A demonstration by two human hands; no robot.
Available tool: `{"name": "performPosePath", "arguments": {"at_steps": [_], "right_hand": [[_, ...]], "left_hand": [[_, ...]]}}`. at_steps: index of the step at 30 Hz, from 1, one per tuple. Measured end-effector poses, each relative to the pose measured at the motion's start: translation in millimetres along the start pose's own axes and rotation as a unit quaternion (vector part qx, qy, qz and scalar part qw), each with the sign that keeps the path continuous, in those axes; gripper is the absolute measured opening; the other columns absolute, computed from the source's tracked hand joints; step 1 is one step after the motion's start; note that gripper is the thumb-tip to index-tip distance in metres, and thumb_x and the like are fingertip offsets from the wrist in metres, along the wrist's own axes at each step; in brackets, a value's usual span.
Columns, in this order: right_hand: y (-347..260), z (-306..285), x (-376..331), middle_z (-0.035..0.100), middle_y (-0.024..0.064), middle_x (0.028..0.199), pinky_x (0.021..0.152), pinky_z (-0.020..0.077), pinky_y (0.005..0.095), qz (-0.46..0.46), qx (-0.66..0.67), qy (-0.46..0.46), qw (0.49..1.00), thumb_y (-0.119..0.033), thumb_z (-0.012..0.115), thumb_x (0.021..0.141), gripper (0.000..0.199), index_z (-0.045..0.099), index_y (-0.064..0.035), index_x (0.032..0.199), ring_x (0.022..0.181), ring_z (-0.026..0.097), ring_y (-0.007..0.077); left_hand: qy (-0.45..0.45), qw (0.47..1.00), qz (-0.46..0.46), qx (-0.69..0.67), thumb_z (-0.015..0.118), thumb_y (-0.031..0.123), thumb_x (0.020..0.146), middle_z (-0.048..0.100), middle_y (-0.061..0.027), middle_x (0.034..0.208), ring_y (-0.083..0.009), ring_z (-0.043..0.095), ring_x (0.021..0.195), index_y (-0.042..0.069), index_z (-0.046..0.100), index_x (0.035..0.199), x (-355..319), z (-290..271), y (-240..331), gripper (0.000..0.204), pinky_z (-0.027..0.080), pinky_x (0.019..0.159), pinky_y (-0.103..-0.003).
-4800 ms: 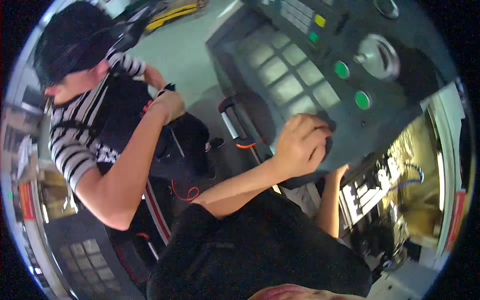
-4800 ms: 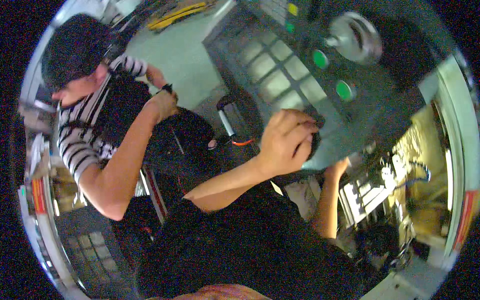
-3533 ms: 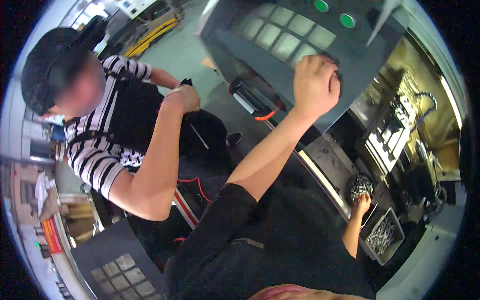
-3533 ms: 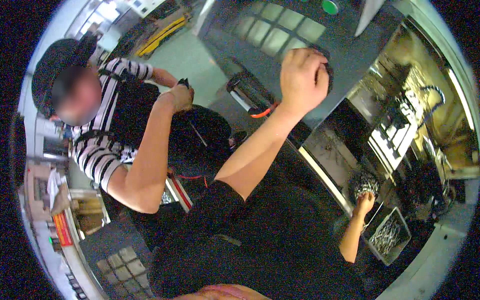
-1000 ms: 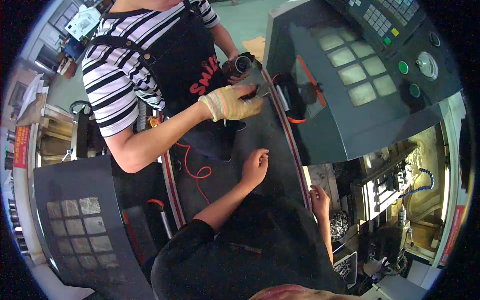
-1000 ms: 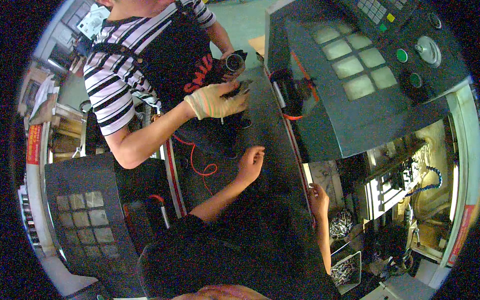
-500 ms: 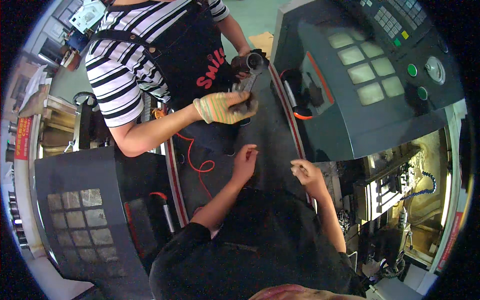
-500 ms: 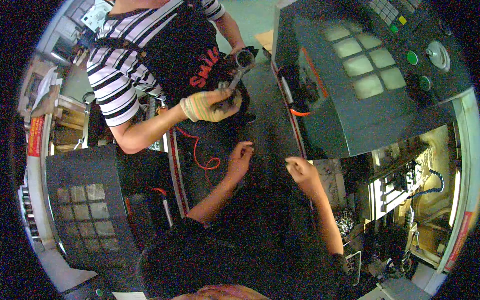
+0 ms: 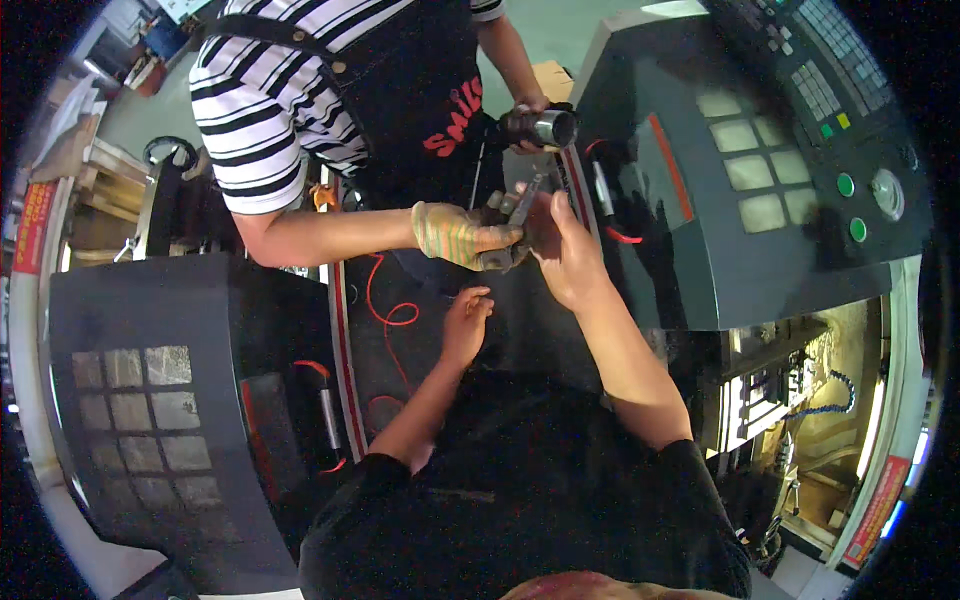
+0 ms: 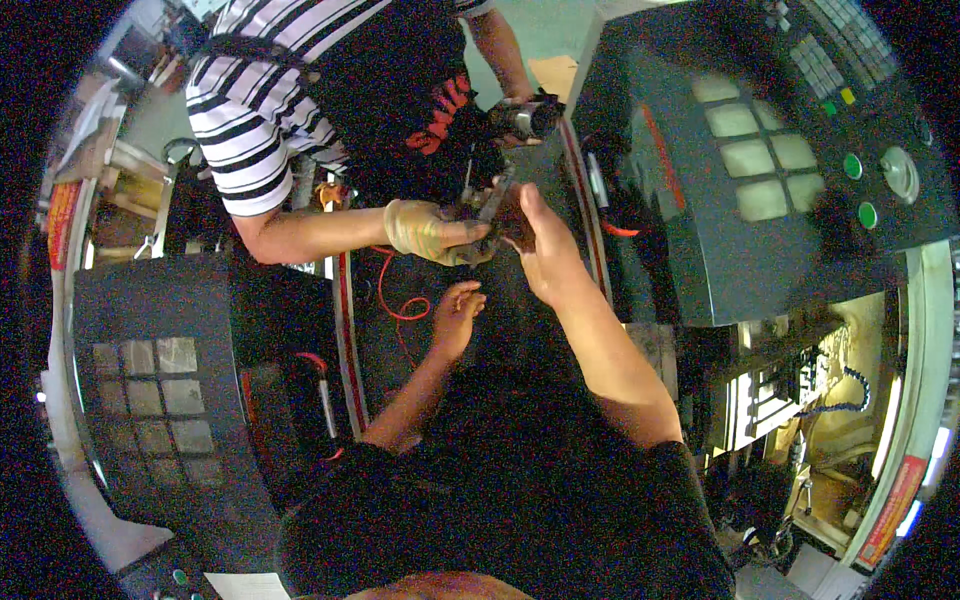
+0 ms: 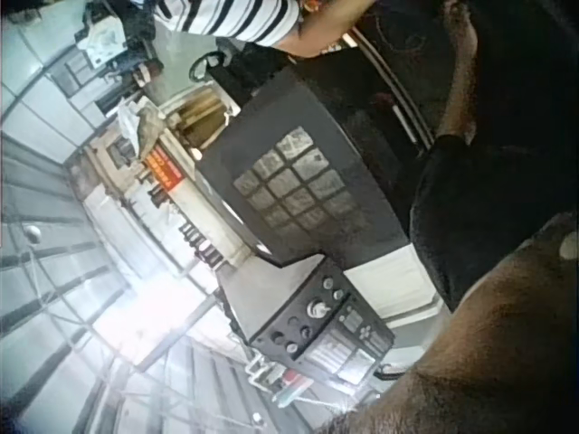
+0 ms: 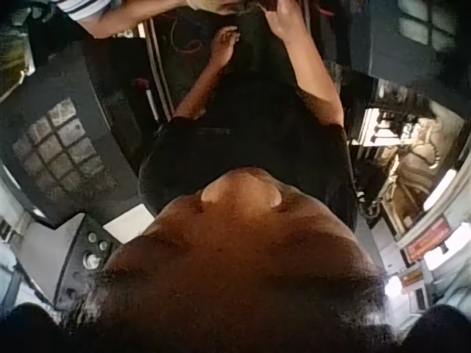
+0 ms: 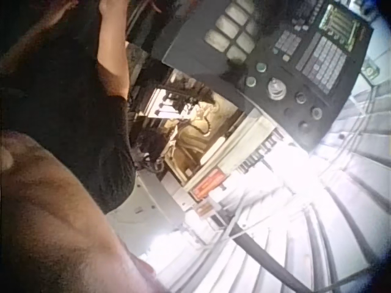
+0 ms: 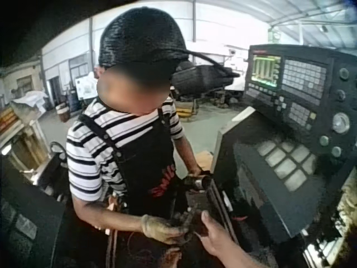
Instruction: The person uses a wrench to tighten a bolt on a cylindrical metal component held by a coworker. The person repeatedly adjusts the wrench and rotates the component to access different angles while the coworker stabilizes the part.
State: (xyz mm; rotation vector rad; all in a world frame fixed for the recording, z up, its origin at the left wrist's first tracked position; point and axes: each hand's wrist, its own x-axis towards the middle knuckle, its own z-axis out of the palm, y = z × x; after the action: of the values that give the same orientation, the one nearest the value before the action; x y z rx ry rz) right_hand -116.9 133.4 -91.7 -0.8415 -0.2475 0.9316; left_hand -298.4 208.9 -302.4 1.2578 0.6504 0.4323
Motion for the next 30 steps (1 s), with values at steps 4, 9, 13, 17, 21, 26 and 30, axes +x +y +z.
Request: {"name": "performPosePath", "arguments": {"at_steps": [4, 9, 13, 17, 21, 26, 30], "right_hand": [[-5.5, 22.4, 19.3, 0.069, 0.0077, 0.127, 0.108, 0.0409, 0.0364, -0.049, -0.124, -0.034, 0.990, -0.036, 0.058, 0.104, 0.041, 0.069, -0.0018, 0.124, 0.119, 0.061, 0.0190], [-20.4, 35.0, -3.7, 0.070, 0.0113, 0.126, 0.110, 0.0401, 0.0377, -0.106, -0.119, -0.033, 0.987, -0.032, 0.053, 0.107, 0.039, 0.068, -0.0001, 0.122, 0.118, 0.063, 0.0217], [-31.2, 27.2, -57.1, 0.071, 0.0146, 0.123, 0.111, 0.0405, 0.0411, -0.226, -0.196, 0.073, 0.951, -0.031, 0.047, 0.110, 0.039, 0.068, 0.0015, 0.115, 0.117, 0.065, 0.0244], [-35.4, -9.9, -113.1, 0.069, 0.0088, 0.091, 0.083, 0.0517, 0.0345, -0.275, -0.333, 0.089, 0.897, -0.025, 0.051, 0.109, 0.032, 0.068, 0.0016, 0.113, 0.086, 0.065, 0.0165], [-32.9, -30.9, -151.1, 0.057, -0.0012, 0.071, 0.060, 0.0447, 0.0257, -0.125, -0.488, 0.128, 0.854, -0.021, 0.055, 0.107, 0.027, 0.070, -0.0011, 0.117, 0.063, 0.052, 0.0066], [-23.9, -49.0, -178.6, 0.058, -0.0024, 0.070, 0.060, 0.0435, 0.0260, -0.012, -0.564, 0.166, 0.809, -0.023, 0.059, 0.104, 0.026, 0.073, -0.0061, 0.119, 0.063, 0.052, 0.0070], [-14.2, -71.3, -195.3, 0.064, 0.0030, 0.081, 0.068, 0.0466, 0.0291, -0.048, -0.553, 0.200, 0.807, -0.020, 0.062, 0.102, 0.023, 0.074, -0.0057, 0.114, 0.075, 0.057, 0.0109]], "left_hand": [[0.011, 1.000, -0.012, 0.011, 0.062, 0.009, 0.100, 0.070, -0.0080, 0.099, -0.0148, 0.064, 0.090, 0.004, 0.063, 0.122, -4.9, -5.9, 6.4, 0.023, 0.052, 0.084, -0.030], [0.014, 0.999, -0.025, 0.020, 0.062, 0.008, 0.099, 0.071, -0.0084, 0.099, -0.0155, 0.066, 0.091, 0.004, 0.063, 0.121, -5.6, -10.4, 8.1, 0.022, 0.052, 0.085, -0.029], [0.016, 0.999, -0.021, 0.022, 0.062, 0.008, 0.099, 0.071, -0.0079, 0.099, -0.0149, 0.066, 0.090, 0.003, 0.064, 0.119, -8.1, -7.3, 13.1, 0.021, 0.052, 0.084, -0.029], [-0.009, 0.998, -0.046, 0.040, 0.062, 0.008, 0.098, 0.071, -0.0077, 0.100, -0.0147, 0.066, 0.090, 0.003, 0.064, 0.119, -2.3, -4.1, 1.0, 0.021, 0.052, 0.084, -0.029], [-0.052, 0.997, -0.030, 0.054, 0.061, 0.013, 0.100, 0.072, -0.0076, 0.101, -0.0153, 0.066, 0.089, 0.004, 0.063, 0.120, 6.9, 5.9, -8.5, 0.022, 0.053, 0.082, -0.030], [-0.078, 0.992, -0.050, 0.081, 0.061, 0.013, 0.099, 0.071, -0.0067, 0.098, -0.0153, 0.064, 0.087, 0.006, 0.064, 0.119, 9.4, 29.2, 16.2, 0.022, 0.052, 0.082, -0.031], [-0.075, 0.992, -0.086, 0.061, 0.059, 0.009, 0.098, 0.071, -0.0068, 0.097, -0.0137, 0.065, 0.089, 0.005, 0.066, 0.118, 10.5, 42.4, 12.4, 0.021, 0.052, 0.085, -0.029]]}}
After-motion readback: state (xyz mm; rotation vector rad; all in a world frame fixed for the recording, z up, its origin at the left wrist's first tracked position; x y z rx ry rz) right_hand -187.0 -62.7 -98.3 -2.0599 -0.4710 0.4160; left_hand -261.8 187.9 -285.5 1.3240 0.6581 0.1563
